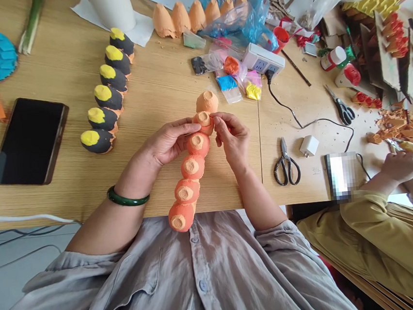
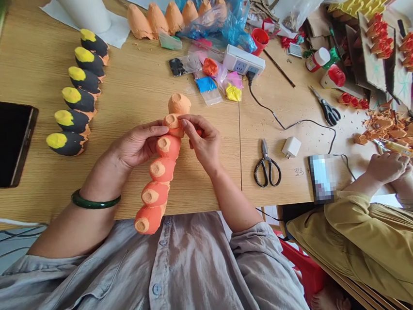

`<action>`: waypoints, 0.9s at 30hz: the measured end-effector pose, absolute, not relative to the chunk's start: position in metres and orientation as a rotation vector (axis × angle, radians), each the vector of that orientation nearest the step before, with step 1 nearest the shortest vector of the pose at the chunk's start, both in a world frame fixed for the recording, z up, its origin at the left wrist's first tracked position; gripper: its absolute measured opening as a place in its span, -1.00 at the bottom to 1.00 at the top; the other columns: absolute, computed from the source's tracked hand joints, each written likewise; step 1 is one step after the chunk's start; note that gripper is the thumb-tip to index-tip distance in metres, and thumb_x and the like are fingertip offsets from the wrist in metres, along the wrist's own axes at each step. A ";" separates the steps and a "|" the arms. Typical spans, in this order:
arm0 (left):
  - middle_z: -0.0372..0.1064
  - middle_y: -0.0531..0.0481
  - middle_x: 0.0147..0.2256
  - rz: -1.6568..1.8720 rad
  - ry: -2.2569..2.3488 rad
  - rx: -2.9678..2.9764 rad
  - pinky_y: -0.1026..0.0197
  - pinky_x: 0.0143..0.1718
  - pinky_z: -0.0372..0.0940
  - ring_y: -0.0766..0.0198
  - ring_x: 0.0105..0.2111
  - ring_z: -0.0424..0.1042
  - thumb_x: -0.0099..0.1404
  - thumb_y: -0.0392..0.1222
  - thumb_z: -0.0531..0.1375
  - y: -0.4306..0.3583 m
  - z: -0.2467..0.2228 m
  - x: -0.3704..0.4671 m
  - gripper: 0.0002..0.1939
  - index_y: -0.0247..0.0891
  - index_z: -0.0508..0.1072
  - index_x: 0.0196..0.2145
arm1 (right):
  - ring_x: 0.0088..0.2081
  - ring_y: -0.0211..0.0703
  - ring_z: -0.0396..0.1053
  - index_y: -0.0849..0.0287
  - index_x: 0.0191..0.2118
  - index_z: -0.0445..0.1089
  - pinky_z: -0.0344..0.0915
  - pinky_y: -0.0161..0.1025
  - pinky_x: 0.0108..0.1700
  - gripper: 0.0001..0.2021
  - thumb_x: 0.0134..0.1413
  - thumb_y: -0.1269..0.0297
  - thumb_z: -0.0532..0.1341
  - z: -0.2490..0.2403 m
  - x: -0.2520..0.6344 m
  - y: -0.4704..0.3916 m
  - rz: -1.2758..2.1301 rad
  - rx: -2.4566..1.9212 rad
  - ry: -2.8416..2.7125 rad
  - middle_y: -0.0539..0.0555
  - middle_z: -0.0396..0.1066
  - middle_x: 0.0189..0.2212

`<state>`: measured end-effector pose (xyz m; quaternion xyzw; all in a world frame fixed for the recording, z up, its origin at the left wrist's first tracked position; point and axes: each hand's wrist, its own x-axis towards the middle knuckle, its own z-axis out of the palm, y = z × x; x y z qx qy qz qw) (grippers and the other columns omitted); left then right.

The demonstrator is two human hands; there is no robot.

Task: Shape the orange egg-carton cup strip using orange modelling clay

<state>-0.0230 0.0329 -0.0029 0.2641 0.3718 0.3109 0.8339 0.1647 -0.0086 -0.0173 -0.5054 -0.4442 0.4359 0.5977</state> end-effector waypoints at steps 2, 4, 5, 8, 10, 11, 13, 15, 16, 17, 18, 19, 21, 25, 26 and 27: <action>0.65 0.02 -0.30 0.661 0.785 0.537 0.28 -0.32 0.43 0.27 -0.39 0.47 0.51 -0.34 0.47 0.034 -0.002 -0.022 -0.93 -0.21 0.72 -0.18 | -0.55 -0.34 0.17 0.01 -0.06 0.71 0.20 -0.27 -0.54 -0.61 0.40 -0.23 0.52 -0.021 0.165 -0.010 1.010 -1.169 -1.050 -0.09 0.42 -0.42; 0.63 0.02 -0.32 0.681 0.766 0.516 0.31 -0.36 0.42 0.29 -0.42 0.48 0.48 -0.33 0.48 0.036 -0.003 -0.022 -0.93 -0.21 0.72 -0.18 | -0.54 -0.31 0.16 -0.02 0.05 0.71 0.21 -0.27 -0.53 -0.57 0.47 -0.29 0.45 -0.027 0.166 -0.010 0.981 -1.182 -1.075 -0.10 0.38 -0.42; 0.63 0.02 -0.33 0.694 0.757 0.508 0.31 -0.38 0.41 0.29 -0.43 0.48 0.45 -0.33 0.50 0.037 -0.004 -0.021 -0.94 -0.22 0.73 -0.19 | -0.54 -0.30 0.17 -0.03 0.10 0.70 0.22 -0.26 -0.53 -0.55 0.50 -0.30 0.41 -0.030 0.166 -0.011 0.948 -1.190 -1.097 -0.09 0.37 -0.41; 0.65 0.03 -0.34 0.728 0.743 0.503 0.32 -0.42 0.39 0.31 -0.44 0.48 0.33 -0.29 0.54 0.039 -0.010 -0.020 -0.92 -0.23 0.75 -0.23 | -0.48 -0.22 0.24 -0.06 0.22 0.68 0.34 -0.21 -0.43 -0.55 0.62 -0.26 0.29 -0.039 0.169 -0.012 0.756 -1.211 -1.238 -0.04 0.42 -0.36; 0.69 0.03 -0.31 0.743 0.734 0.511 0.33 -0.39 0.41 0.31 -0.41 0.50 0.24 -0.22 0.58 0.039 -0.015 -0.020 -0.85 -0.22 0.77 -0.22 | -0.40 -0.14 0.32 -0.06 0.27 0.68 0.45 -0.15 -0.31 -0.58 0.71 -0.15 0.21 -0.043 0.172 -0.013 0.589 -1.226 -1.396 0.02 0.48 -0.30; 0.71 0.03 -0.28 0.747 0.729 0.520 0.33 -0.38 0.42 0.31 -0.40 0.51 0.20 -0.19 0.61 0.039 -0.016 -0.020 -0.80 -0.20 0.79 -0.21 | -0.38 -0.12 0.34 -0.05 0.29 0.68 0.47 -0.13 -0.27 -0.59 0.74 -0.09 0.17 -0.045 0.172 -0.012 0.501 -1.226 -1.478 0.04 0.50 -0.28; 0.72 0.06 -0.26 0.747 0.716 0.549 0.32 -0.36 0.43 0.32 -0.39 0.49 0.12 -0.12 0.66 0.039 -0.019 -0.021 -0.71 -0.16 0.81 -0.20 | -0.39 -0.13 0.33 -0.01 0.30 0.69 0.45 -0.13 -0.27 -0.57 0.77 0.02 0.11 -0.048 0.174 -0.011 0.358 -1.205 -1.597 0.07 0.53 -0.27; 0.69 0.09 -0.28 0.744 0.697 0.586 0.30 -0.34 0.42 0.32 -0.40 0.45 0.10 -0.05 0.70 0.040 -0.020 -0.022 -0.66 -0.12 0.79 -0.20 | -0.40 -0.16 0.30 0.04 0.30 0.70 0.41 -0.15 -0.28 -0.57 0.76 0.10 0.10 -0.051 0.174 -0.010 0.326 -1.168 -1.630 0.07 0.56 -0.25; 0.67 0.09 -0.30 0.746 0.692 0.608 0.28 -0.32 0.40 0.31 -0.39 0.45 0.11 -0.01 0.70 0.040 -0.021 -0.023 -0.65 -0.11 0.77 -0.20 | -0.40 -0.18 0.29 0.05 0.30 0.70 0.41 -0.16 -0.27 -0.58 0.75 0.13 0.11 -0.052 0.174 -0.010 0.362 -1.150 -1.614 0.07 0.58 -0.24; 0.65 0.09 -0.30 0.745 0.694 0.638 0.25 -0.29 0.39 0.28 -0.37 0.45 0.14 0.03 0.69 0.041 -0.022 -0.024 -0.64 -0.11 0.75 -0.19 | -0.39 -0.19 0.29 0.05 0.31 0.70 0.41 -0.17 -0.26 -0.60 0.73 0.14 0.14 -0.052 0.173 -0.010 0.426 -1.137 -1.582 0.06 0.58 -0.23; 0.63 0.08 -0.30 0.743 0.706 0.680 0.22 -0.24 0.39 0.23 -0.34 0.48 0.19 0.08 0.67 0.042 -0.023 -0.026 -0.62 -0.12 0.72 -0.17 | -0.38 -0.20 0.28 0.03 0.31 0.71 0.40 -0.18 -0.26 -0.61 0.70 0.15 0.17 -0.052 0.172 -0.011 0.512 -1.137 -1.539 0.04 0.57 -0.25; 0.61 0.06 -0.29 0.739 0.724 0.731 0.18 -0.19 0.39 0.17 -0.29 0.53 0.24 0.12 0.63 0.042 -0.023 -0.027 -0.61 -0.14 0.68 -0.15 | -0.39 -0.21 0.25 0.01 0.31 0.71 0.40 -0.19 -0.26 -0.62 0.67 0.15 0.20 -0.050 0.171 -0.012 0.604 -1.146 -1.485 0.00 0.54 -0.29; 0.60 0.02 -0.25 0.727 0.761 0.824 0.09 -0.08 0.42 0.02 -0.16 0.62 0.32 0.18 0.58 0.044 -0.024 -0.029 -0.57 -0.16 0.62 -0.11 | -0.41 -0.23 0.18 -0.03 0.29 0.73 0.36 -0.23 -0.28 -0.65 0.62 0.15 0.26 -0.046 0.167 -0.014 0.781 -1.172 -1.356 -0.08 0.40 -0.40; 0.58 0.04 -0.25 0.724 0.778 0.809 0.07 -0.08 0.43 -0.03 -0.13 0.64 0.26 0.20 0.60 0.045 -0.023 -0.030 -0.51 -0.14 0.61 -0.08 | -0.47 -0.25 0.09 -0.05 0.10 0.79 0.28 -0.27 -0.36 -0.75 0.53 0.08 0.37 -0.031 0.159 -0.017 1.033 -1.104 -1.133 -0.14 0.17 -0.52; 0.58 0.05 -0.26 0.725 0.775 0.788 0.08 -0.10 0.42 0.00 -0.15 0.62 0.23 0.20 0.62 0.045 -0.022 -0.029 -0.50 -0.12 0.62 -0.08 | -0.49 -0.26 0.09 -0.04 0.06 0.79 0.26 -0.28 -0.39 -0.76 0.52 0.06 0.39 -0.028 0.157 -0.017 1.077 -1.083 -1.096 -0.15 0.16 -0.53; 0.59 0.05 -0.26 0.726 0.773 0.779 0.08 -0.12 0.42 0.02 -0.16 0.60 0.20 0.19 0.63 0.045 -0.022 -0.029 -0.50 -0.11 0.62 -0.09 | -0.49 -0.26 0.09 -0.03 0.03 0.79 0.23 -0.29 -0.42 -0.77 0.49 0.04 0.40 -0.026 0.156 -0.017 1.109 -1.070 -1.062 -0.15 0.14 -0.54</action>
